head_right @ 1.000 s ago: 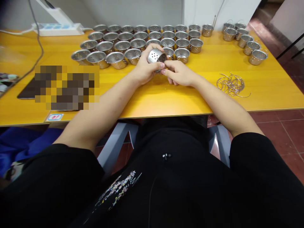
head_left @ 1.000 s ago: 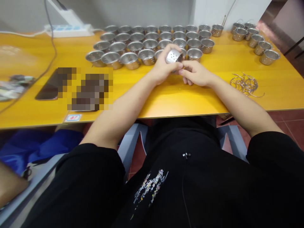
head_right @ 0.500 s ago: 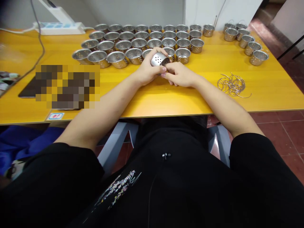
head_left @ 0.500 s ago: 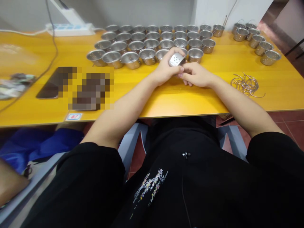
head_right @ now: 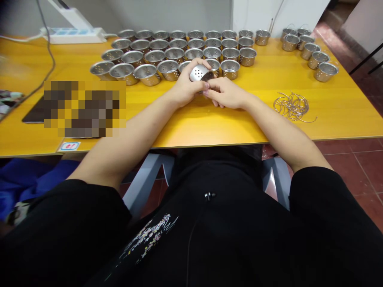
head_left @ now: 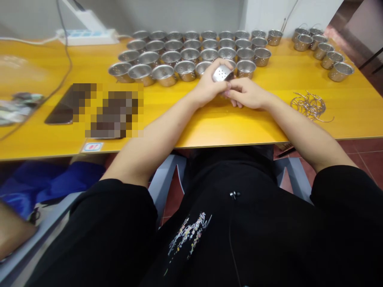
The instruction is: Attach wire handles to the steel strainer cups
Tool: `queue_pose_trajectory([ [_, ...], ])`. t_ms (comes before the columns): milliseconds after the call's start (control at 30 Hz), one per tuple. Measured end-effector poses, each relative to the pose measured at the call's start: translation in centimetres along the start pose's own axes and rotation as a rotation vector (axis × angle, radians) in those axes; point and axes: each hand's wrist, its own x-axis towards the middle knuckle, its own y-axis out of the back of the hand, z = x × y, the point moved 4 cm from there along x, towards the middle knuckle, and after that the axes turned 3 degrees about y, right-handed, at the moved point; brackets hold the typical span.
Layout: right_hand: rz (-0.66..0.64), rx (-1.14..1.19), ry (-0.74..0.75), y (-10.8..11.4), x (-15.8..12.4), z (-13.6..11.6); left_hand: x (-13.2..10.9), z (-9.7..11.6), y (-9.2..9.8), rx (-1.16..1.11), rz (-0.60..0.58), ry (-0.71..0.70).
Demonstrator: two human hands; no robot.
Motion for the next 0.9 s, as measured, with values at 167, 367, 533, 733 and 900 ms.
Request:
queue_pose_trajectory([
  [167,-0.01,-0.041,0.006,0.1,0.0,-0.3,-0.4,-0.4,0.0,0.034,-0.018,0.025],
  [367,0.015,-0.052,0.013,0.2,-0.1,-0.3,-0.2,-1.1,-0.1,-0.042,-0.001,0.096],
  [533,0.166,-0.115,0.074,0.9,0.0,-0.6,0.2,-1.1,0.0,-0.049,0.004,0.07],
  [733,0.22,-0.042,0.02,1.0,0.1,-1.3,0.4,-1.4,0.2,-0.054,0.007,0.048],
  [900,0.154,0.142,-0.031,0.4,0.0,-1.3,0.4,-1.3,0.3,-0.026,0.012,0.065],
])
